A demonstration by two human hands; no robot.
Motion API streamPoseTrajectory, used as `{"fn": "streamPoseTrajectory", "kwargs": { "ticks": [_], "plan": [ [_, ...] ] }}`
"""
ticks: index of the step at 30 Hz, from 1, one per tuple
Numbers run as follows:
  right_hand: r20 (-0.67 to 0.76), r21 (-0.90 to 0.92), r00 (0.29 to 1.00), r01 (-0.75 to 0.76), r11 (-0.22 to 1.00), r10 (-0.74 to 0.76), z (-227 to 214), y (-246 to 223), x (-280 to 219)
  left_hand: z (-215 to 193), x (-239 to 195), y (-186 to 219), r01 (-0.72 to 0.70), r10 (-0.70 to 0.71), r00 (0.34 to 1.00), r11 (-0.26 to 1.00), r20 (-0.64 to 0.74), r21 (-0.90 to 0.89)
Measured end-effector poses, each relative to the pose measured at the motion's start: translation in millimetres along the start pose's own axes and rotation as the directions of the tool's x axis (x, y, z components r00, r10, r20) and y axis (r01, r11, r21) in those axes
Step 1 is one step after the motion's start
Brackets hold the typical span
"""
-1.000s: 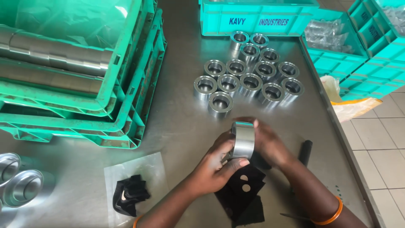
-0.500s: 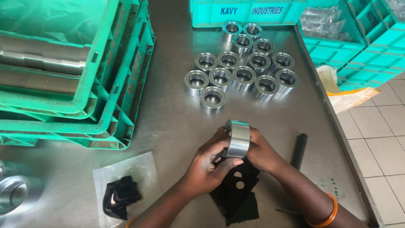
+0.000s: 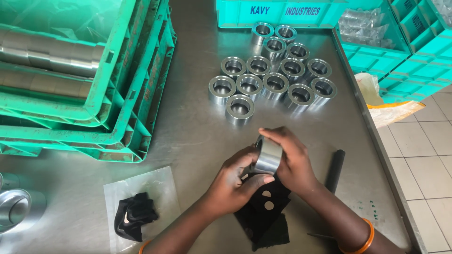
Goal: The person is seen cleaning the inner and outer surface of metal rings with a black cloth.
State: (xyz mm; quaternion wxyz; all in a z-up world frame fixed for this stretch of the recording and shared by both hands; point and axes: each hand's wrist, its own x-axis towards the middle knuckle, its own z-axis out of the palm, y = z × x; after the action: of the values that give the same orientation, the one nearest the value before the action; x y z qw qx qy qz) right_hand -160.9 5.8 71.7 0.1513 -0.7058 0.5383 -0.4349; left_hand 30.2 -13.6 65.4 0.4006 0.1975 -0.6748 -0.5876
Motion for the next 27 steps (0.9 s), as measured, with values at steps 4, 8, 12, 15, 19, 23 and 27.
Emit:
{"fn": "streamPoseTrajectory", "kwargs": {
  "ticks": [4, 8, 12, 15, 19, 23, 27],
  "plan": [
    [0.125, 0.326, 0.988, -0.132, 0.936, 0.096, 4, 13, 0, 0, 0, -3, -0.211, 0.214, 0.976, 0.975, -0.036, 0.066],
    [0.141, 0.197, 0.99, -0.043, 0.979, 0.015, 2, 6, 1, 1, 1, -7, -0.049, 0.049, 0.999, 0.998, 0.011, -0.031],
    [0.228, 0.372, 0.944, -0.31, 0.875, 0.238, 5, 7, 4, 3, 0, -8, -0.068, 0.069, 0.997, 0.996, -0.024, 0.051],
    [0.306, 0.423, 0.943, -0.258, 0.869, 0.131, 6, 20, -2, 0, 1, -13, 0.023, -0.024, 1.0, 0.987, -0.006, -0.16],
    [0.058, -0.127, 0.988, 0.147, 0.981, -0.141, 4, 0, 1, -12, 8, -31, 0.264, -0.27, 0.963, 0.95, -0.017, -0.166],
    [0.256, 0.427, 0.886, -0.463, 0.777, 0.387, 9, 0, 2, -24, 16, -37, 0.314, -0.443, 0.896, 0.68, -0.03, -0.662],
    [0.445, 0.684, 0.749, -0.638, 0.354, 0.491, 15, 0, -6, -24, 16, -40, 0.316, -0.532, 0.838, 0.655, -0.122, -0.686]
  ]
}}
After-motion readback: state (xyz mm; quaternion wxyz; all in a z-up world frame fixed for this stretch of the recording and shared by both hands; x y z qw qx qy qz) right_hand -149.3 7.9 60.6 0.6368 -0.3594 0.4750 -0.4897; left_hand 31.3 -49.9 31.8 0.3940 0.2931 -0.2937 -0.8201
